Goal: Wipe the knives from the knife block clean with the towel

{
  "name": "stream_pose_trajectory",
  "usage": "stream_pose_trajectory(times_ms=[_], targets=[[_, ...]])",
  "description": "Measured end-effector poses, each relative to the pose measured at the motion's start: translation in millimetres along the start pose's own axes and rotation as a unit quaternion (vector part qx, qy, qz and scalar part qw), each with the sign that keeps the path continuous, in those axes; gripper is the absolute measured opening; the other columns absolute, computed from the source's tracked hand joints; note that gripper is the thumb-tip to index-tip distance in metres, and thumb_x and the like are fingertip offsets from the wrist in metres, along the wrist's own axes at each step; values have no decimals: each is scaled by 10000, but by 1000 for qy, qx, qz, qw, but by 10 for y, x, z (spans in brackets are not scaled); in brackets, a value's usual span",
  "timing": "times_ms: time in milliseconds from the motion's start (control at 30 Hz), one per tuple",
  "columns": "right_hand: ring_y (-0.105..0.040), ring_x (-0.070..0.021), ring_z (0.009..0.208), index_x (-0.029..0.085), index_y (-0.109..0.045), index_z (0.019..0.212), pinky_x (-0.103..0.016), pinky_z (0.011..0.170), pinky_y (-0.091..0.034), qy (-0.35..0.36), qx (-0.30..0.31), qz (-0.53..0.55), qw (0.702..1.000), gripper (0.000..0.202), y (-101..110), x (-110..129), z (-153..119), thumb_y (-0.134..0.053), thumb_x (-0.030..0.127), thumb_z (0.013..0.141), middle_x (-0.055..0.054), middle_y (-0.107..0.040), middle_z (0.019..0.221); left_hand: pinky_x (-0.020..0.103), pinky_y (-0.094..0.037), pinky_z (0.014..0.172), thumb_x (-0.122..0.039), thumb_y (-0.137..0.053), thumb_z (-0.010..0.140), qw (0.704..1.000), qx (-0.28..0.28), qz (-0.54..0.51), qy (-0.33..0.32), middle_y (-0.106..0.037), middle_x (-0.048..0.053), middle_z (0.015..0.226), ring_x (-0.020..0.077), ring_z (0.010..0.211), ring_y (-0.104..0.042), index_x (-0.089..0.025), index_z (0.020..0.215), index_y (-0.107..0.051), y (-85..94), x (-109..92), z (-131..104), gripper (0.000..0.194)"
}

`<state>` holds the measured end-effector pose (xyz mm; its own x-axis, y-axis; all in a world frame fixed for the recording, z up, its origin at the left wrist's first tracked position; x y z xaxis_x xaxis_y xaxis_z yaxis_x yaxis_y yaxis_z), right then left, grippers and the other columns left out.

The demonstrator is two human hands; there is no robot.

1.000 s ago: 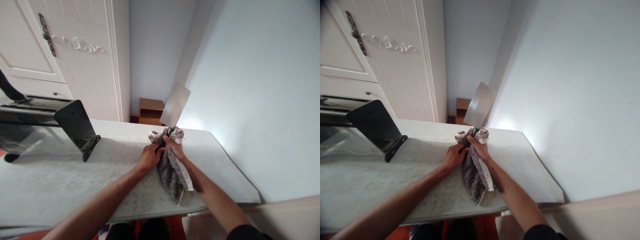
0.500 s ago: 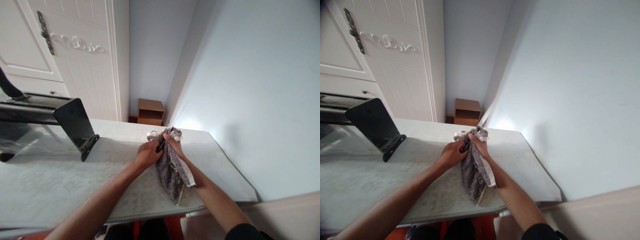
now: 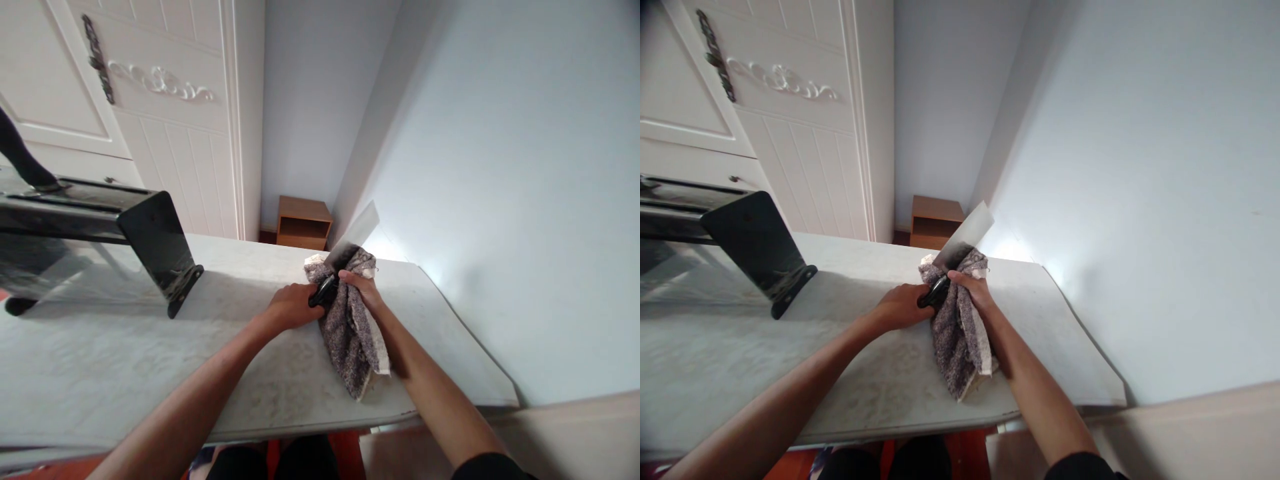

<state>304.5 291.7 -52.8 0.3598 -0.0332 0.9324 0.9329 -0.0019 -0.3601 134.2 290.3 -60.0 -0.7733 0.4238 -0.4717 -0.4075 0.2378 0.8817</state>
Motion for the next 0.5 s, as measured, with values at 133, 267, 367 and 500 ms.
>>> stream_pose_trajectory(times_ms=[133, 267, 367, 500], targets=[[-701, -251, 796, 168, -666, 930, -399, 809, -579, -13, -34, 36, 999, 386, 69, 21, 44, -815, 317, 606, -35, -726, 829, 288, -340, 588, -424, -539, 741, 1000, 3, -4, -9, -687, 82, 855, 262, 776, -628, -227, 852, -638, 16, -5, -13, 247], [-691, -237, 840, 178, -669, 901, -377, 849, -572, -34, -81, 94, 992, 338, 91, 54, 80, -781, 346, 630, -28, -728, 885, 283, -301, 565, -422, -530, 741, 1000, 8, -8, -22, -672, 58, 807, 241, 741, -607, -223, 781, -600, 24, -14, -9, 214], [-684, -231, 863, 193, -667, 897, -359, 843, -570, -21, -112, 112, 987, 321, 126, 83, 109, -760, 366, 643, -7, -723, 873, 276, -299, 570, -416, -526, 744, 999, 18, -6, -35, -673, 39, 833, 229, 753, -598, -227, 794, -584, 26, -18, -2, 204], [-672, -229, 901, 204, -667, 846, -344, 843, -560, 45, -121, 87, 988, 261, 211, 135, 150, -734, 381, 667, -1, -707, 817, 275, -312, 594, -382, -466, 802, 999, 17, -18, -27, -671, 52, 909, 231, 808, -601, -221, 903, -570, 31, -1, 1, 217]])
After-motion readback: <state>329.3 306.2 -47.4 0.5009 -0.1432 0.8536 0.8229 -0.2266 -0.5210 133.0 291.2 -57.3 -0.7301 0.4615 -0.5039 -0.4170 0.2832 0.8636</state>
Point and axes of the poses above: each hand's wrist, its own z-axis towards the middle knuckle, its own y-axis out of the back of the hand, x = y × z, the point moved 2 cm from there along z, towards the middle knuckle
